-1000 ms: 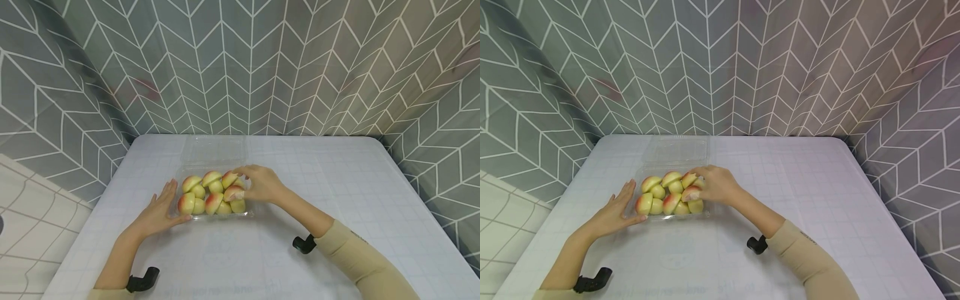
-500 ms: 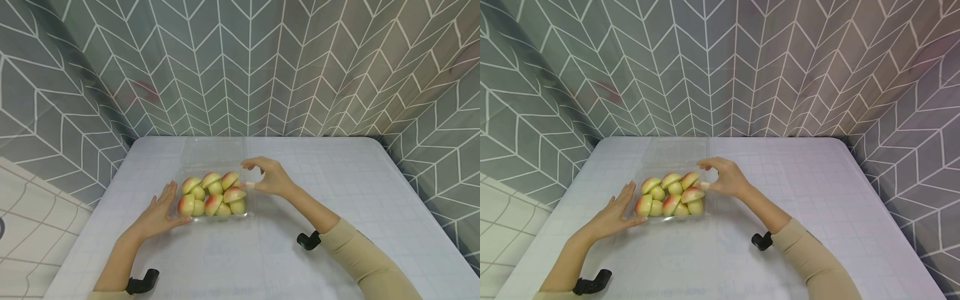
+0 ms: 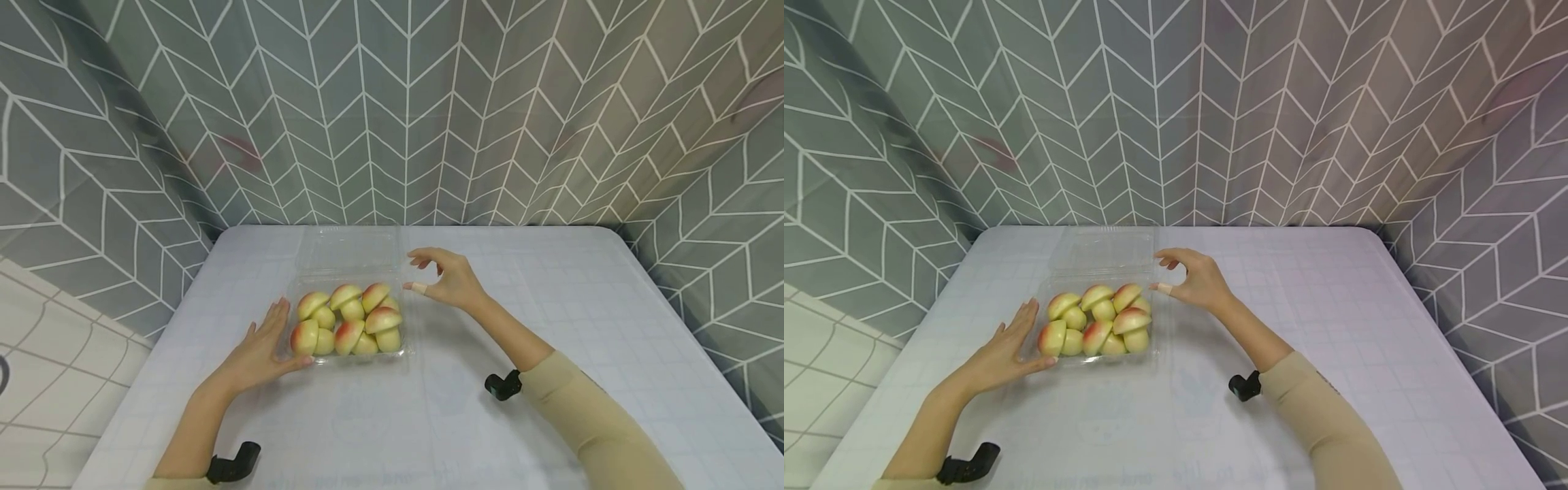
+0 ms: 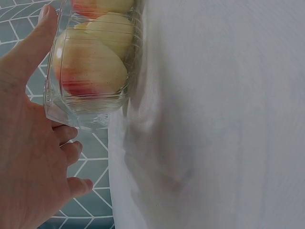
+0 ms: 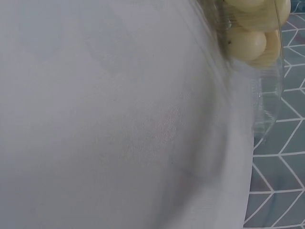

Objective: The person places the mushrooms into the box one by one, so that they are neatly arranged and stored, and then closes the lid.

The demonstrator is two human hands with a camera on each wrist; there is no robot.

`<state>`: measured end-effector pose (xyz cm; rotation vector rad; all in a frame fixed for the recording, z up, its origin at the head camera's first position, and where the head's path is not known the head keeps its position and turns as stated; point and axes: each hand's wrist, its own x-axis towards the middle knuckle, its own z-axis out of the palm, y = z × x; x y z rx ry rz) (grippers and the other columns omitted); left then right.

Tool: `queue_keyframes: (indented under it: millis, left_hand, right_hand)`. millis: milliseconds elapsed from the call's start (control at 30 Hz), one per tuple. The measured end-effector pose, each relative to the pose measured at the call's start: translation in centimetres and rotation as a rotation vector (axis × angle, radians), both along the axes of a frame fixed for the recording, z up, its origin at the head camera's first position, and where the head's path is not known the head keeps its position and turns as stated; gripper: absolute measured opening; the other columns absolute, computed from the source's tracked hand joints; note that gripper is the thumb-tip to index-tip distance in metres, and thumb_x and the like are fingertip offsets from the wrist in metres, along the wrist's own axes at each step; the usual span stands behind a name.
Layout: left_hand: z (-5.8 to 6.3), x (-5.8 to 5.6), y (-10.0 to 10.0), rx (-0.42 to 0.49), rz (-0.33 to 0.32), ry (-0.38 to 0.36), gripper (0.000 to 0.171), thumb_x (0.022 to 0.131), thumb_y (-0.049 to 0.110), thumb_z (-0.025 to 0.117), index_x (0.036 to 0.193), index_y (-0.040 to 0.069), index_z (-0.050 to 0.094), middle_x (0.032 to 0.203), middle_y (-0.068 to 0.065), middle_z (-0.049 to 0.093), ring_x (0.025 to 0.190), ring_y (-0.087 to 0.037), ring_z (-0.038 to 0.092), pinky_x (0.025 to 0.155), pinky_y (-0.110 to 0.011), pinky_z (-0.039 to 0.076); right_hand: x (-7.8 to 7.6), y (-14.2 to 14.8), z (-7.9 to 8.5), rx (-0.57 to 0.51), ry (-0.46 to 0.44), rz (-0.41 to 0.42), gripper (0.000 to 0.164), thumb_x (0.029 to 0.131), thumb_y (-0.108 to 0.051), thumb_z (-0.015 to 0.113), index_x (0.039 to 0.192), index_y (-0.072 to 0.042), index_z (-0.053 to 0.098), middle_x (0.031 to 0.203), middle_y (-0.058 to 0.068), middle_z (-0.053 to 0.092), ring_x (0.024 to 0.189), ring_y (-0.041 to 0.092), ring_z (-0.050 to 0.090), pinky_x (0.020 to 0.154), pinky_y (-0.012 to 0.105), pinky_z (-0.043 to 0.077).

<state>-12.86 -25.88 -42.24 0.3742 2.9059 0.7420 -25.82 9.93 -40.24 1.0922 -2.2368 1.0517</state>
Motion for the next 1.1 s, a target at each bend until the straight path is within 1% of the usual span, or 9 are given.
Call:
queue_keyframes:
  millis: [67,300,433,567,700,767,833,967,1100]
  left_hand:
    - [0.0,0.0,0.0,0.001,-0.001,0.001,0.118,0.079,0.06,0.069,0.149,-0.01,0.006,0.156,-0.028,0.005,0.144,-0.043,0.005,0.107,-0.069,0.007]
    - [-0.2,-0.1,0.0,-0.003,-0.003,0.007,0.118,0.078,0.06,0.069,0.15,-0.01,0.007,0.156,-0.028,0.006,0.144,-0.043,0.006,0.106,-0.07,0.007]
    - [-0.3,-0.1,0.0,-0.002,-0.003,0.007,0.118,0.078,0.06,0.069,0.15,-0.01,0.007,0.156,-0.028,0.006,0.144,-0.043,0.006,0.106,-0.07,0.008]
    - [-0.3,-0.1,0.1,-0.002,-0.002,0.005,0.118,0.079,0.06,0.069,0.149,-0.01,0.007,0.156,-0.028,0.006,0.144,-0.043,0.006,0.106,-0.07,0.008]
    - [-0.2,0.0,0.1,-0.006,-0.001,0.005,0.117,0.079,0.06,0.069,0.149,-0.011,0.007,0.156,-0.029,0.006,0.143,-0.044,0.006,0.106,-0.07,0.008]
    - [-0.1,0.0,0.1,-0.008,0.0,0.003,0.117,0.079,0.06,0.069,0.149,-0.01,0.007,0.156,-0.028,0.006,0.143,-0.044,0.006,0.107,-0.069,0.008]
    - [0.0,0.0,0.1,-0.008,0.0,0.001,0.117,0.079,0.06,0.069,0.15,-0.01,0.006,0.156,-0.028,0.006,0.144,-0.043,0.006,0.107,-0.069,0.008]
    - [0.0,0.0,0.1,0.0,0.001,-0.001,0.117,0.079,0.059,0.069,0.15,-0.01,0.006,0.156,-0.028,0.005,0.144,-0.043,0.005,0.107,-0.069,0.007]
    - [-0.1,0.0,0.1,0.007,0.002,-0.001,0.117,0.079,0.059,0.069,0.15,-0.009,0.006,0.157,-0.028,0.005,0.144,-0.043,0.005,0.107,-0.069,0.007]
  right_hand:
    - [-0.3,0.0,-0.2,0.0,-0.012,-0.016,0.053,0.067,-0.024,0.089,0.113,-0.007,0.068,0.092,0.004,0.071,0.08,0.017,0.064,0.057,0.036,0.047]
    - [-1.3,-0.4,-1.0,0.04,-0.084,-0.102,0.051,0.071,-0.03,0.086,0.113,-0.008,0.068,0.094,0.005,0.072,0.08,0.018,0.066,0.058,0.027,0.044]
    - [-2.0,-0.7,-1.5,0.074,-0.128,-0.155,0.052,0.072,-0.035,0.085,0.114,-0.011,0.067,0.095,0.004,0.072,0.082,0.016,0.067,0.064,0.031,0.048]
    - [-2.5,-0.9,-1.8,0.083,-0.165,-0.173,0.053,0.073,-0.036,0.084,0.115,-0.011,0.067,0.096,0.006,0.072,0.083,0.017,0.067,0.07,0.037,0.05]
    - [-2.8,-1.2,-1.8,0.091,-0.215,-0.19,0.052,0.076,-0.035,0.082,0.118,-0.01,0.065,0.098,0.008,0.072,0.086,0.02,0.067,0.074,0.04,0.051]
    - [-2.9,-1.4,-1.8,0.08,-0.3,-0.187,0.054,0.081,-0.034,0.078,0.125,-0.009,0.06,0.107,0.01,0.07,0.094,0.023,0.066,0.079,0.042,0.051]
    - [-3.0,-1.7,-1.7,0.05,-0.424,-0.173,0.059,0.087,-0.034,0.072,0.134,-0.006,0.05,0.12,0.013,0.065,0.106,0.029,0.062,0.085,0.045,0.05]
    - [-3.0,-2.3,-1.4,-0.007,-0.7,-0.148,0.073,0.096,-0.042,0.057,0.148,-0.003,0.025,0.143,0.02,0.044,0.127,0.037,0.046,0.098,0.05,0.044]
    - [-2.8,-2.7,-1.1,-0.056,-0.912,-0.092,0.084,0.098,-0.05,0.047,0.151,-0.001,0.005,0.153,0.022,0.027,0.132,0.04,0.039,0.105,0.051,0.036]
